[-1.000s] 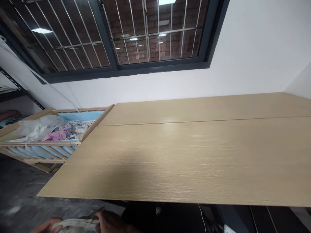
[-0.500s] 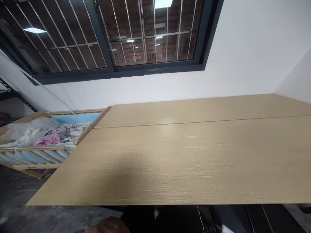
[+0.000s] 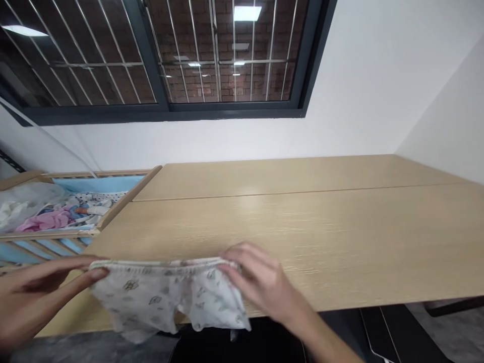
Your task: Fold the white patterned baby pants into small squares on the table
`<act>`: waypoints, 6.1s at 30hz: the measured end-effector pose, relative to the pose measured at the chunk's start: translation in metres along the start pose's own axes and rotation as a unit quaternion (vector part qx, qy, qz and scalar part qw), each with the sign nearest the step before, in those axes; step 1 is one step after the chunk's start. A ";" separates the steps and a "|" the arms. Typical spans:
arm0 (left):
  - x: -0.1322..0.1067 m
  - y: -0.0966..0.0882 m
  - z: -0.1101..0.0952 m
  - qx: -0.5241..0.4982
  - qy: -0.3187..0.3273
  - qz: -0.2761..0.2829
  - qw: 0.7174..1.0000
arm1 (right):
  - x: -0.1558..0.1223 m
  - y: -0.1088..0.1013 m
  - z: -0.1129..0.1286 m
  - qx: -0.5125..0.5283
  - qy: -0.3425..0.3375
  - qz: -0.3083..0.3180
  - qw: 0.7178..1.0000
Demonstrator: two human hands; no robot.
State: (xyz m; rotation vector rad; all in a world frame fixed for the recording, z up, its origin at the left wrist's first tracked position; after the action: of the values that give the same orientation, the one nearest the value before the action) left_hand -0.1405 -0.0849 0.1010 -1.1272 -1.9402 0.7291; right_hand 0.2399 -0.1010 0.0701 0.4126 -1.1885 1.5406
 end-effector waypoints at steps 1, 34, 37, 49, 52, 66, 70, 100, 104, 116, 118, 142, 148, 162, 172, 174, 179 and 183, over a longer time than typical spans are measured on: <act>0.007 0.005 -0.021 -0.012 0.009 0.012 1.000 | 0.008 -0.011 -0.011 -0.002 0.030 -0.002 1.000; 0.148 0.264 -0.132 0.127 0.048 0.171 0.976 | 0.061 0.034 -0.347 -0.199 0.383 0.113 0.895; 0.106 0.245 -0.166 0.122 0.128 0.172 0.969 | 0.063 0.026 -0.347 -0.196 0.396 0.116 0.890; -0.162 0.262 -0.232 0.105 0.336 0.448 0.822 | 0.066 0.018 -0.343 -0.179 0.426 0.170 0.871; -0.157 0.269 -0.231 0.115 0.314 0.468 0.818 | 0.067 0.021 -0.339 -0.187 0.431 0.160 0.868; -0.109 0.169 -0.134 -0.250 0.020 0.364 0.897 | 0.125 0.043 -0.313 -0.127 0.409 0.112 0.897; -0.106 0.145 -0.088 -0.222 -0.038 0.312 0.923 | 0.147 0.078 -0.300 -0.120 0.392 0.104 0.906; -0.146 0.120 -0.052 0.085 0.273 -0.048 0.957 | 0.098 0.162 -0.114 -0.017 0.017 0.339 0.941; -0.161 0.148 -0.045 0.164 0.296 -0.054 0.939 | 0.043 0.160 -0.051 0.052 -0.124 0.450 0.883; -0.171 0.157 -0.037 0.200 0.272 -0.022 0.941 | 0.043 0.175 -0.149 0.024 -0.027 0.456 0.889; -0.170 0.156 -0.039 0.224 0.300 -0.026 0.927 | 0.058 0.175 -0.180 -0.008 0.006 0.440 0.898; -0.143 0.137 -0.022 0.133 0.336 0.038 0.932 | 0.029 0.106 -0.063 0.041 -0.056 0.382 0.922; -0.142 0.123 -0.016 0.057 0.393 0.069 0.915 | -0.052 0.099 -0.011 -0.087 -0.151 0.375 0.910; -0.079 0.083 -0.066 -0.117 0.370 0.104 0.916 | 0.028 0.033 -0.011 0.035 0.082 0.232 0.969; 0.079 0.185 -0.115 0.009 0.218 0.166 0.962 | 0.084 0.083 -0.196 0.050 0.247 0.144 0.957; 0.095 0.210 -0.116 0.044 0.204 0.170 0.963 | 0.084 0.095 -0.221 0.015 0.276 0.146 0.950; 0.085 0.221 -0.122 0.110 0.195 0.142 0.964 | 0.084 0.105 -0.235 -0.048 0.278 0.149 0.948; 0.015 0.196 -0.121 0.151 0.221 0.124 0.955 | 0.084 0.096 -0.200 -0.122 0.196 0.151 0.961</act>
State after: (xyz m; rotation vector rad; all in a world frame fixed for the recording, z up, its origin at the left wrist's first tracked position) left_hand 0.0446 0.0274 0.0212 -1.2276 -1.2809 0.7940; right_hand 0.1899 0.1214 0.0029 -0.2425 -1.1396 1.6122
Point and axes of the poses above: each hand's wrist, its own x-axis towards the middle knuckle, its own y-axis out of the palm, z = x × y, the point moved 5 cm from there along x, towards the middle knuckle, and after that the axes turned 6 degrees about -y, right-handed, at the moved point
